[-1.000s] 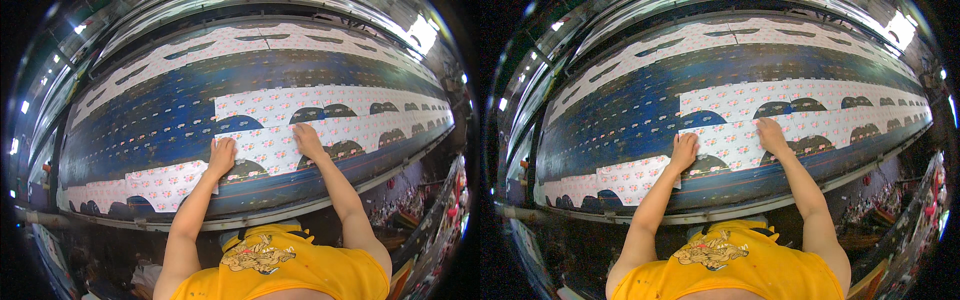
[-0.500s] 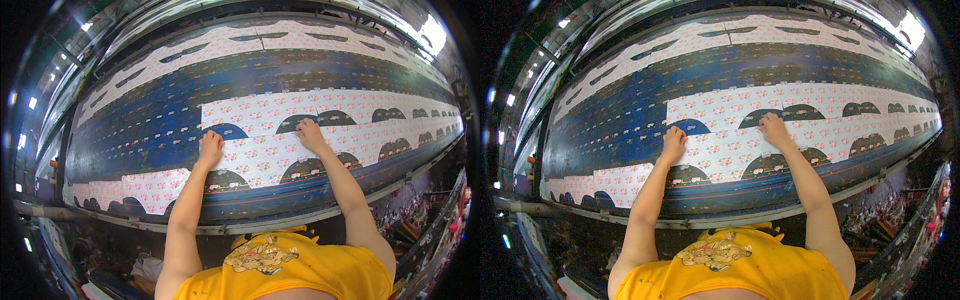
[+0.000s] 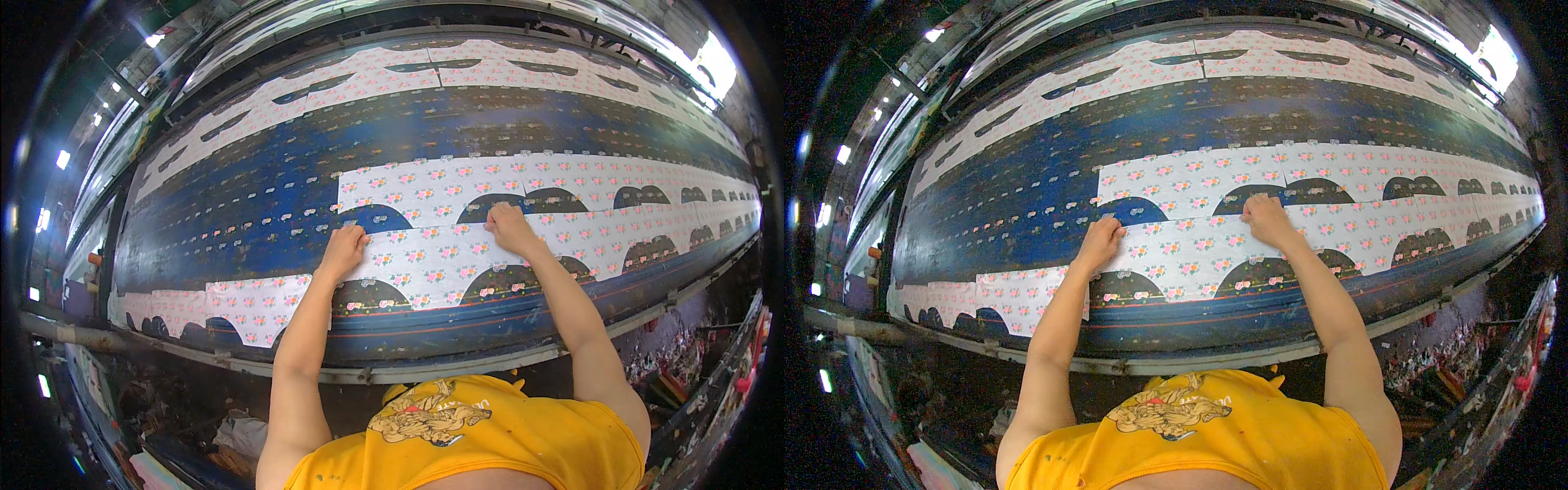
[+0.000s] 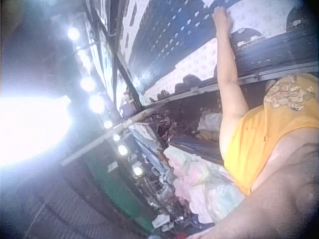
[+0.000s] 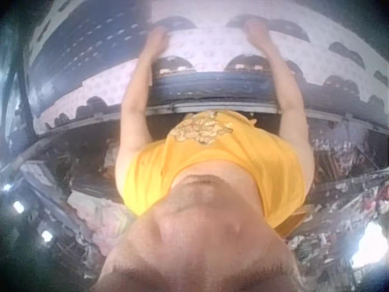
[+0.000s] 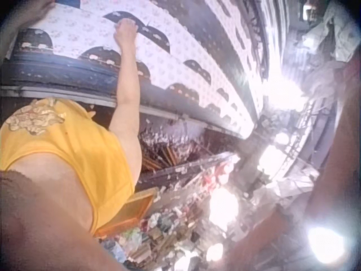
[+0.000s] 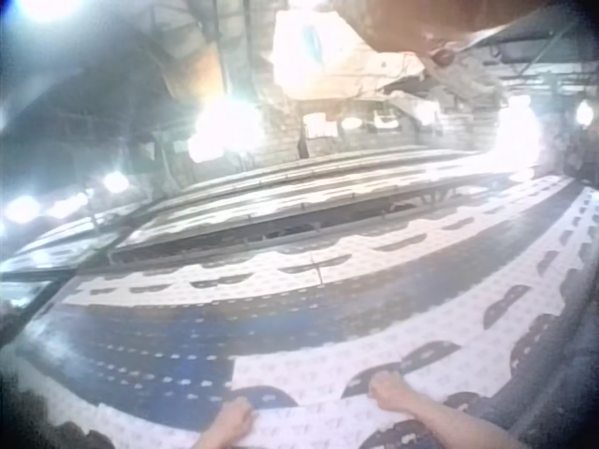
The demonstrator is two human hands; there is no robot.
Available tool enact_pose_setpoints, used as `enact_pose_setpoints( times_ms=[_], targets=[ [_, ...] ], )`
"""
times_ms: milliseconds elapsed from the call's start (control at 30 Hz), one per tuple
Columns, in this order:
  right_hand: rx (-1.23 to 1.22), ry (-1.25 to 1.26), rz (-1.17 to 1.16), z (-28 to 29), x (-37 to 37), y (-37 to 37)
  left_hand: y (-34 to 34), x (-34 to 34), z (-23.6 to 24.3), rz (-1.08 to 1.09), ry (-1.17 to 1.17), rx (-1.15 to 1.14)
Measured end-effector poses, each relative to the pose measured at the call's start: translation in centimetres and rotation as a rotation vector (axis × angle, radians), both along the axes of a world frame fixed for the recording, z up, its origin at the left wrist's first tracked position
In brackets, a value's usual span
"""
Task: The person repeatedly picks up small patterned fabric pieces and places them in a row on a large flat surface. They adjust the position of each piece to align it with others already laid out. The person continues this process across the surface, handling one piece at a time.
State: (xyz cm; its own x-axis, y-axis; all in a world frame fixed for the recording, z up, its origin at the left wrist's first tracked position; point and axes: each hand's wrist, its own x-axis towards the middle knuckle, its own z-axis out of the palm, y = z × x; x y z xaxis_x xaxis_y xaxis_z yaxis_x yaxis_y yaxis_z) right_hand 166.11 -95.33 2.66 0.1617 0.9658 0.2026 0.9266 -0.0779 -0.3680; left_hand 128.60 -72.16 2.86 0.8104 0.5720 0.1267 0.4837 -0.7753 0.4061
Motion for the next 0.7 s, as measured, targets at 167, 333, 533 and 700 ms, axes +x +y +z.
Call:
enact_pose_setpoints(
  times_ms=[167, 333, 533, 700],
  targets=[
    [0.047, -0.086, 0.044, 0.3, -0.7, -0.5, -0.9, -0.6, -0.4, -0.006, -0.081, 0.051],
    [0.158, 0.118, 0.005, 1.6, -2.5, -3.2, -3.4, -0.9, 1.4, 0.032, -0.105, 0.066],
    [0.224, -0.06, 0.062, 7.7, -4.7, -7.4, -6.0, -4.5, 6.5, -0.108, -0.214, 0.238],
    [0.29, -0.127, 0.101, 13.6, -5.0, -8.1, -5.8, -5.8, 12.6, -0.144, -0.242, 0.361]
  ],
)
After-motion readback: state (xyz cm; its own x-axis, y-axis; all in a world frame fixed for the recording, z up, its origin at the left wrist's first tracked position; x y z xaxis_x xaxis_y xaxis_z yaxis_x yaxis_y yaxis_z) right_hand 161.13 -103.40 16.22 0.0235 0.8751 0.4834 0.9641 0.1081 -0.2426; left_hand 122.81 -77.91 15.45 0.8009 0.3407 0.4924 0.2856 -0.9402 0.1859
